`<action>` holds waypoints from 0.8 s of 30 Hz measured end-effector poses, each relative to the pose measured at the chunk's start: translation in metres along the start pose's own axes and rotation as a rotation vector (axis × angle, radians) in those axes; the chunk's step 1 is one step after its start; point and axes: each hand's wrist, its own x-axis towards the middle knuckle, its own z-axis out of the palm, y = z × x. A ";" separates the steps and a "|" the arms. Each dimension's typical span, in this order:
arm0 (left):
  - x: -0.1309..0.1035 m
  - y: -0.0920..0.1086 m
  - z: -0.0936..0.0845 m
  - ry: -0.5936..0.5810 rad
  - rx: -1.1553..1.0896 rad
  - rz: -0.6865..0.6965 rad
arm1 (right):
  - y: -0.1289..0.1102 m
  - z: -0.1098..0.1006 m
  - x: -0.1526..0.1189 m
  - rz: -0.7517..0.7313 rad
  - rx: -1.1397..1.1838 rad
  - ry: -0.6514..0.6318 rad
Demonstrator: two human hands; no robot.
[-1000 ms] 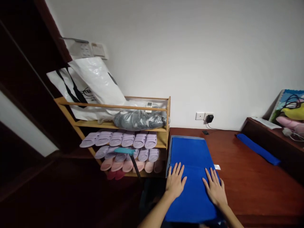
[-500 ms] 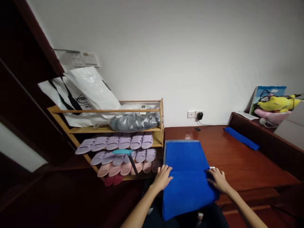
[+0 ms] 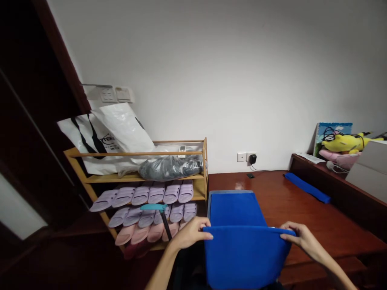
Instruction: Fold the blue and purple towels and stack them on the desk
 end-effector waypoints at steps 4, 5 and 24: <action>0.000 0.037 -0.005 0.296 -0.339 0.065 | -0.041 -0.023 -0.004 -0.024 0.105 0.217; 0.000 0.045 -0.004 0.379 -0.386 0.088 | -0.048 -0.026 -0.003 -0.029 0.133 0.276; 0.015 0.080 -0.026 0.725 -0.433 0.258 | -0.093 -0.036 0.035 -0.172 0.110 0.542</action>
